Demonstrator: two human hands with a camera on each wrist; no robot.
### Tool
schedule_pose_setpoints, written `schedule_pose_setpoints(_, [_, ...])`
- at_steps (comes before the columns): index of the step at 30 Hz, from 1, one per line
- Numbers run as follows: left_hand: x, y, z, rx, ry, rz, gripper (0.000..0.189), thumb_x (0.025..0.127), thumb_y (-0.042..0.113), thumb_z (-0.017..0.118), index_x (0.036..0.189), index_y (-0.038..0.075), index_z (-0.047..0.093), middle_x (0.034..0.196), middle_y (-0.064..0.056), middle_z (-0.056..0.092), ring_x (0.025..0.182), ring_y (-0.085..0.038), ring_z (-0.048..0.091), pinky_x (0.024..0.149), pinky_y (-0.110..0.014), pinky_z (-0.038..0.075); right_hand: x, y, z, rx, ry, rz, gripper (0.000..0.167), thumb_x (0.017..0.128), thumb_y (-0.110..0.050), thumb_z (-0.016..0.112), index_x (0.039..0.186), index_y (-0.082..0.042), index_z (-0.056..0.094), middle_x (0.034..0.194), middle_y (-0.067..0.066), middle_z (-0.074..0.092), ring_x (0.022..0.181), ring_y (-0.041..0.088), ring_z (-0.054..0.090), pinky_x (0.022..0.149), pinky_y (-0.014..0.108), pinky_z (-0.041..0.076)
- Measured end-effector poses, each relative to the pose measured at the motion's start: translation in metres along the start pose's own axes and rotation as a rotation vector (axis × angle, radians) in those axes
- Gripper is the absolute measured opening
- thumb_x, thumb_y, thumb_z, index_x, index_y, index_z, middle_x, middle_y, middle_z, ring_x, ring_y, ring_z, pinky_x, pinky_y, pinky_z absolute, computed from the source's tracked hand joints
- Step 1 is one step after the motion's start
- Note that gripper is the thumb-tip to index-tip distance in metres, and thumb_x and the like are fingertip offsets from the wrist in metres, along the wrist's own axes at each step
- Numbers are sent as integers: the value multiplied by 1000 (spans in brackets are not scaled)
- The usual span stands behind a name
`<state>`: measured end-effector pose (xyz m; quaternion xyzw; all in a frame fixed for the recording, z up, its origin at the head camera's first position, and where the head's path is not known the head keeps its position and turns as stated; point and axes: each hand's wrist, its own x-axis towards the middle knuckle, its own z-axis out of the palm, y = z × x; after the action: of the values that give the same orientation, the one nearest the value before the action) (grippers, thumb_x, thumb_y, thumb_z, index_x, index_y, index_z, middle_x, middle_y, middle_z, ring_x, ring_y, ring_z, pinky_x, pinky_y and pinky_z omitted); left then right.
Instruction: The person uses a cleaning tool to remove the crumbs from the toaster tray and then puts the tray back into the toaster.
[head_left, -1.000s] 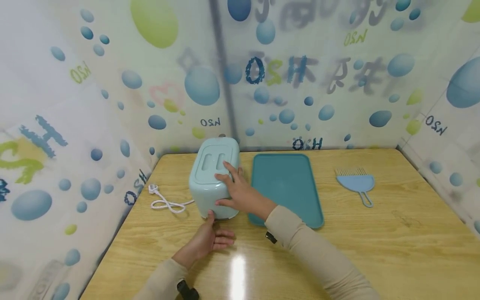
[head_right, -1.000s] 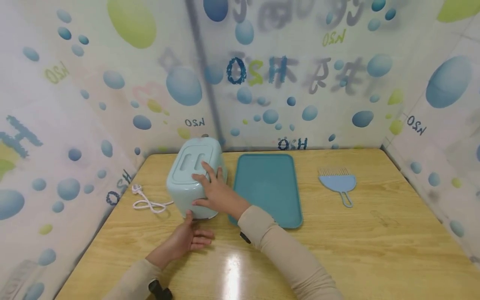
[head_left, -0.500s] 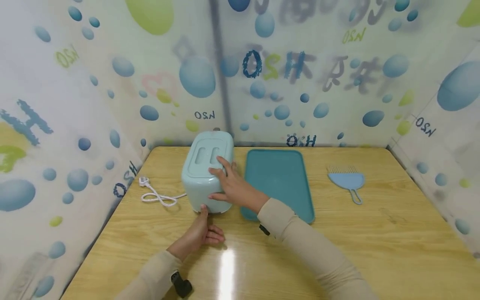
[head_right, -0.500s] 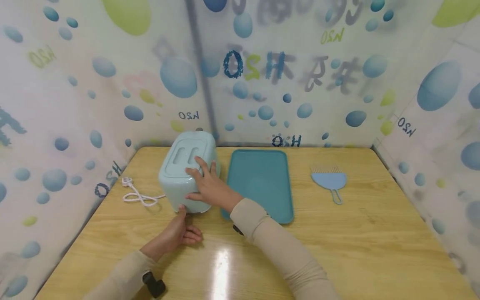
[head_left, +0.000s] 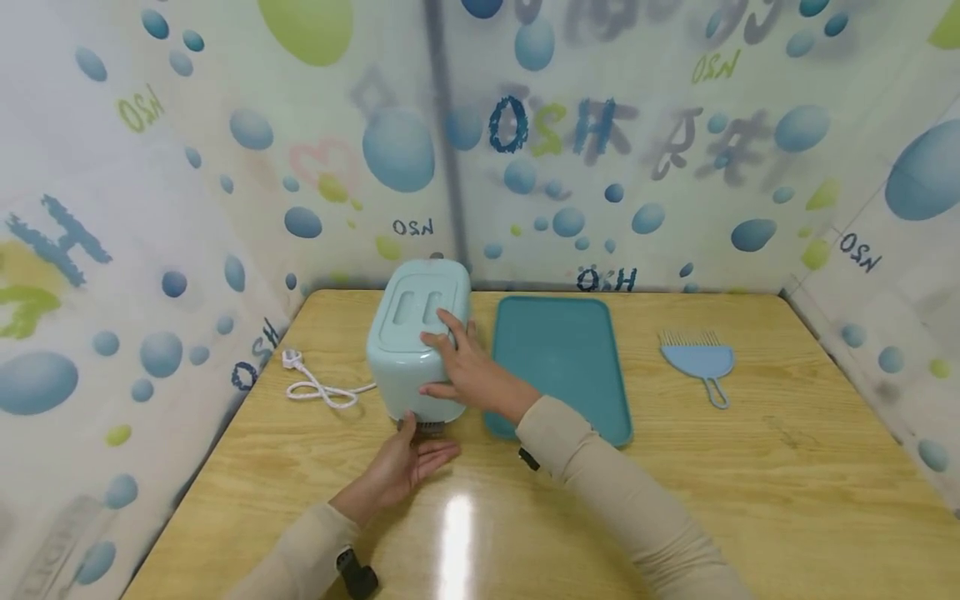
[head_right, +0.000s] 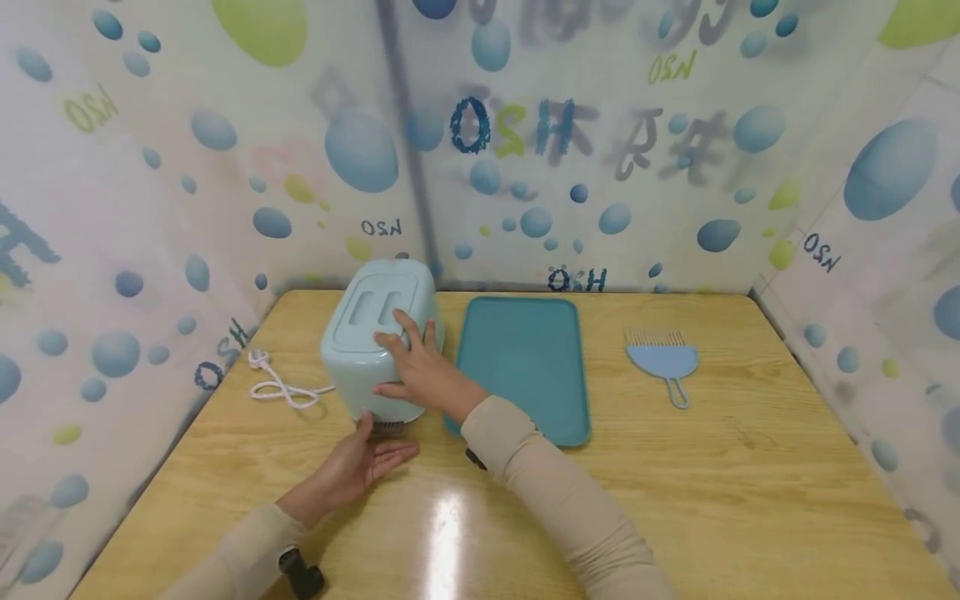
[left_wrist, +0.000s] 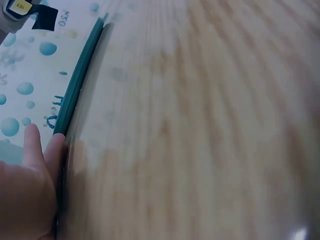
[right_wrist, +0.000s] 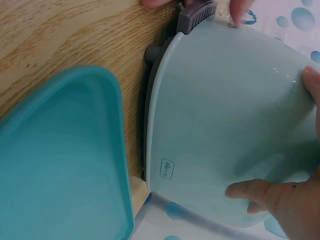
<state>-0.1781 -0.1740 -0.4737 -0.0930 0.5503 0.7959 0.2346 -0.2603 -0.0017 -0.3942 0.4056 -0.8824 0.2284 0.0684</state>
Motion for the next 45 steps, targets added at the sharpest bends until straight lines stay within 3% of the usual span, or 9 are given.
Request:
schedule_pose_setpoints(4, [-2, 1, -3, -98, 44, 8, 56, 107, 27, 21, 143, -14, 13, 113, -18, 62, 103, -16, 67, 97, -21, 48, 0, -2, -1, 30, -21, 26, 76, 89, -42, 66, 144, -12, 23, 156, 22, -2, 140, 60, 9, 114, 63, 17])
schedule_pose_setpoints(6, [-2, 2, -2, -130, 74, 17, 50, 107, 23, 24, 142, -13, 18, 107, -11, 62, 99, -12, 67, 97, -20, 47, 0, -2, -1, 37, -21, 36, 76, 89, -41, 66, 144, -13, 23, 156, 21, -2, 140, 59, 8, 115, 63, 16])
schedule_pose_setpoints(11, [0, 1, 0, -181, 140, 28, 40, 106, 17, 27, 136, -9, 26, 100, -7, 62, 93, -11, 67, 95, -21, 49, -1, -1, -1, 33, -9, 44, 76, 88, -41, 67, 145, -12, 24, 156, 20, -1, 140, 60, 9, 116, 62, 14])
schedule_pose_setpoints(16, [0, -2, 2, -164, 178, 55, 41, 107, 17, 26, 135, -13, 26, 94, -7, 66, 89, -10, 69, 92, -20, 51, 0, -2, -1, 58, -47, 64, 77, 89, -41, 65, 147, -13, 22, 157, 18, -5, 142, 58, 3, 117, 61, 11])
schedule_pose_setpoints(24, [-9, -8, 6, -161, 192, 87, 48, 106, 13, 22, 142, -16, 11, 94, -10, 64, 87, -10, 69, 91, -19, 51, 1, -5, -2, 85, -77, 84, 77, 90, -41, 64, 147, -14, 20, 158, 17, -8, 141, 58, -1, 116, 62, 11])
schedule_pose_setpoints(31, [-17, -12, 10, -129, 248, 88, 49, 106, 15, 31, 144, -13, 19, 96, -7, 65, 88, -8, 68, 88, -22, 53, -1, -5, -1, 89, -78, 128, 77, 91, -44, 62, 148, -17, 19, 159, 13, -11, 141, 58, -4, 112, 61, 25])
schedule_pose_setpoints(38, [-18, -17, 14, -147, 287, 141, 46, 104, 14, 38, 141, -11, 24, 89, -2, 66, 82, -5, 68, 82, -20, 55, -2, -5, -1, 86, -73, 128, 76, 90, -44, 63, 147, -17, 20, 160, 14, -10, 141, 59, -4, 112, 61, 25])
schedule_pose_setpoints(45, [-21, -16, 16, -117, 314, 139, 43, 103, 10, 40, 138, -13, 28, 88, -2, 67, 81, -6, 69, 79, -22, 56, -2, -5, -1, 90, -75, 133, 76, 91, -45, 62, 148, -18, 20, 160, 13, -11, 141, 59, -4, 112, 61, 25])
